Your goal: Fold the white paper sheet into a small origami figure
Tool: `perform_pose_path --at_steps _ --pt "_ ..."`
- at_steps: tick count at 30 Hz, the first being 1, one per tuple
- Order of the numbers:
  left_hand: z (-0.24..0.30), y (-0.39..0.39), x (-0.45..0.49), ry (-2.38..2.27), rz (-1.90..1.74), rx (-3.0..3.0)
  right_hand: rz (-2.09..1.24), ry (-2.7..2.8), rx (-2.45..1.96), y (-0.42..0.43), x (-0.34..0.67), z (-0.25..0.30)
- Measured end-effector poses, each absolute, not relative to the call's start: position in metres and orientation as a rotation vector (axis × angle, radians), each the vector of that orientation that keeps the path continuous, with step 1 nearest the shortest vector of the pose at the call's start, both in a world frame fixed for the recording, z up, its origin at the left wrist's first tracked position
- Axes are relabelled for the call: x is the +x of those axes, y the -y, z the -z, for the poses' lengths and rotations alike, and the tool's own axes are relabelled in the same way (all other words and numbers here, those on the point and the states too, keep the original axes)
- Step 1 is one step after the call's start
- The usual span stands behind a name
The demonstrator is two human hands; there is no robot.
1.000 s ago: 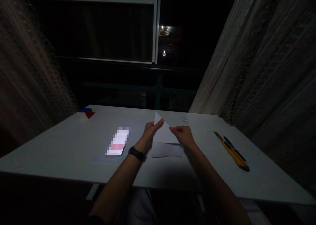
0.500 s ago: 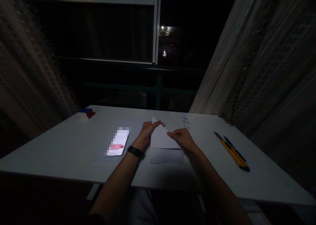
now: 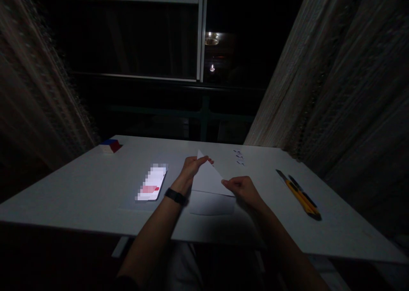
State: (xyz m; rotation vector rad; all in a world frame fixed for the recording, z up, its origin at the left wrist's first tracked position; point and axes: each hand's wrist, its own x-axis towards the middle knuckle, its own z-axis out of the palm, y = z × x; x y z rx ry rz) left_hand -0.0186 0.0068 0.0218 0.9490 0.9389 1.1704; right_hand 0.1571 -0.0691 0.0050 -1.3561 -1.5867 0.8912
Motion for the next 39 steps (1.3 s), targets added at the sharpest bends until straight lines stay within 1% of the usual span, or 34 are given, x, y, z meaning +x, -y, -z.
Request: perform_pose_path --at_steps 6,9,13,15,16,18,23,26,32,39 --pt "-0.022 -0.007 -0.018 -0.956 -1.207 0.939 -0.957 1.548 -1.378 0.083 0.173 0.004" --pt "-0.019 -0.008 -0.018 -0.935 -1.164 0.952 -0.964 1.594 -1.379 0.09 0.187 0.007" --pt "-0.015 -0.01 -0.018 -0.87 -1.222 0.942 -1.05 1.594 -1.289 0.094 0.212 0.002" --pt "-0.015 -0.009 -0.017 -0.87 -1.228 0.976 -0.967 1.471 -1.303 0.089 0.219 -0.006" --pt "-0.015 -0.008 -0.016 -0.871 -1.219 0.995 -0.905 1.419 -1.316 0.084 0.219 -0.011" --pt "-0.016 -0.005 -0.013 -0.861 -1.193 1.023 -0.882 1.418 -1.286 0.071 0.21 -0.018" --pt "-0.013 0.002 -0.006 -0.852 -1.137 1.072 -1.154 1.521 -1.177 0.037 0.165 -0.015" --pt "-0.007 0.001 -0.006 -0.843 -1.142 1.049 -1.139 1.4 -1.187 0.028 0.15 -0.006" --pt "-0.001 0.0 -0.008 -0.832 -1.069 1.03 -1.227 1.254 -1.142 0.026 0.15 0.0" --pt "-0.005 -0.003 -0.012 -0.877 -1.15 0.922 -1.226 1.294 -1.241 0.042 0.163 0.001"
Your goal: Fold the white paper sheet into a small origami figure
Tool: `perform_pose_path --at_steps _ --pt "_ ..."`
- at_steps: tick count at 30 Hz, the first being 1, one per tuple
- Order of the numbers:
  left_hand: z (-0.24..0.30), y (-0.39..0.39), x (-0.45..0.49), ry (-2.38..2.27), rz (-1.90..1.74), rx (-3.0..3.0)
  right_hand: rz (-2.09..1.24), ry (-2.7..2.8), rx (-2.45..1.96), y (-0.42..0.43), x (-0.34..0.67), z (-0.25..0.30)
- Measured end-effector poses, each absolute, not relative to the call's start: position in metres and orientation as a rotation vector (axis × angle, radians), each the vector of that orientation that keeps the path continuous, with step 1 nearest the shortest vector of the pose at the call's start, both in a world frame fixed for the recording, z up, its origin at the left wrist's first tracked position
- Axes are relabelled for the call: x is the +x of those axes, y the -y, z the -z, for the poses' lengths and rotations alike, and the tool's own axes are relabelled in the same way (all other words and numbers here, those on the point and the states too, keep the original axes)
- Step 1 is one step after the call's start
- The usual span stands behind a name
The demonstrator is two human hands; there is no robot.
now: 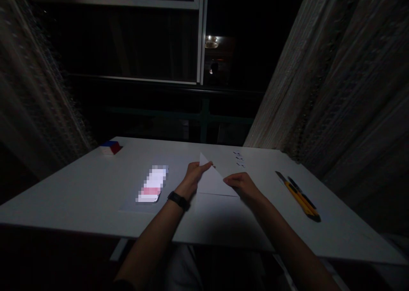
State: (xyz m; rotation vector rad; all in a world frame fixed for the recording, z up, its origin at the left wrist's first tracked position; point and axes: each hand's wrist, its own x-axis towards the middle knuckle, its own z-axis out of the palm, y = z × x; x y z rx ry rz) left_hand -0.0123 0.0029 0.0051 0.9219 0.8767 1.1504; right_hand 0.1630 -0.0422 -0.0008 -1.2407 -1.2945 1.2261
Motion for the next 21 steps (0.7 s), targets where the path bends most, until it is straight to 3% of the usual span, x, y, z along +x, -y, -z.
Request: perform_pose_path --at_steps 10,15,21 --pt "-0.012 -0.004 -0.02 -0.941 -1.21 0.849 -1.159 1.663 -1.275 0.084 0.215 -0.002" --pt "-0.008 0.0 -0.012 -0.913 -1.216 0.842 -0.917 1.483 -1.282 0.073 0.216 -0.011" --pt "-0.002 0.005 -0.009 -0.801 -1.14 0.912 -1.13 1.562 -1.333 0.044 0.173 -0.003"
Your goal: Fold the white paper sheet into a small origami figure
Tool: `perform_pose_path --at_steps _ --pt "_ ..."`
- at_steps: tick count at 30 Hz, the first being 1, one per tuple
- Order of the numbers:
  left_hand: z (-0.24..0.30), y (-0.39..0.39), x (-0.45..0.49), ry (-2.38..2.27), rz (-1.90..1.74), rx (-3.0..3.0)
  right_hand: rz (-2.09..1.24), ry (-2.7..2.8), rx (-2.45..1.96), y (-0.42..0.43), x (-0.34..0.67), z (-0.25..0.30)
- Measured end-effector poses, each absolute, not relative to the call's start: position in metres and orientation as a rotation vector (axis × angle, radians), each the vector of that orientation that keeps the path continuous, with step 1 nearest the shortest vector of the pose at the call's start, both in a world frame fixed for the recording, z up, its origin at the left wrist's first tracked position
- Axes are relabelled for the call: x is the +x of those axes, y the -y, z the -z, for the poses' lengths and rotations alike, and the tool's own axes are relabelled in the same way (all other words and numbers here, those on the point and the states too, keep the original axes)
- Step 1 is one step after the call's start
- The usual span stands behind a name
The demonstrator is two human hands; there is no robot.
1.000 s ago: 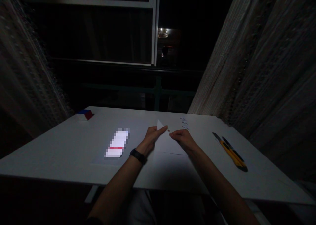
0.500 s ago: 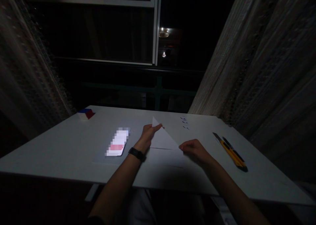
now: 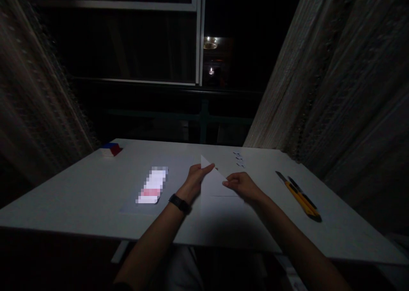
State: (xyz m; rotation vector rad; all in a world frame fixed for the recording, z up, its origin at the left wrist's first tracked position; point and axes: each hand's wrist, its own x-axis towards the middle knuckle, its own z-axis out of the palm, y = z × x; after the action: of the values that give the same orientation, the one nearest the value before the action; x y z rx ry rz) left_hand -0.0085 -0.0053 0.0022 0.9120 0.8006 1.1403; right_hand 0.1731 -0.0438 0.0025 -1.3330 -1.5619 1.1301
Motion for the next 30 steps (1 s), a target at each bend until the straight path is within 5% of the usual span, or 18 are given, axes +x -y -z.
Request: perform_pose_path --at_steps 7,13,30 --pt "-0.031 -0.003 -0.033 -0.897 -1.219 1.252 -0.978 2.069 -1.357 0.027 0.2 -0.025" --pt "-0.036 0.009 -0.015 -0.778 -0.625 2.002 -0.768 2.498 -1.293 0.023 0.19 -0.041" --pt "-0.027 0.015 -0.043 -0.78 -0.393 1.823 -0.855 2.449 -1.407 0.033 0.209 -0.063"
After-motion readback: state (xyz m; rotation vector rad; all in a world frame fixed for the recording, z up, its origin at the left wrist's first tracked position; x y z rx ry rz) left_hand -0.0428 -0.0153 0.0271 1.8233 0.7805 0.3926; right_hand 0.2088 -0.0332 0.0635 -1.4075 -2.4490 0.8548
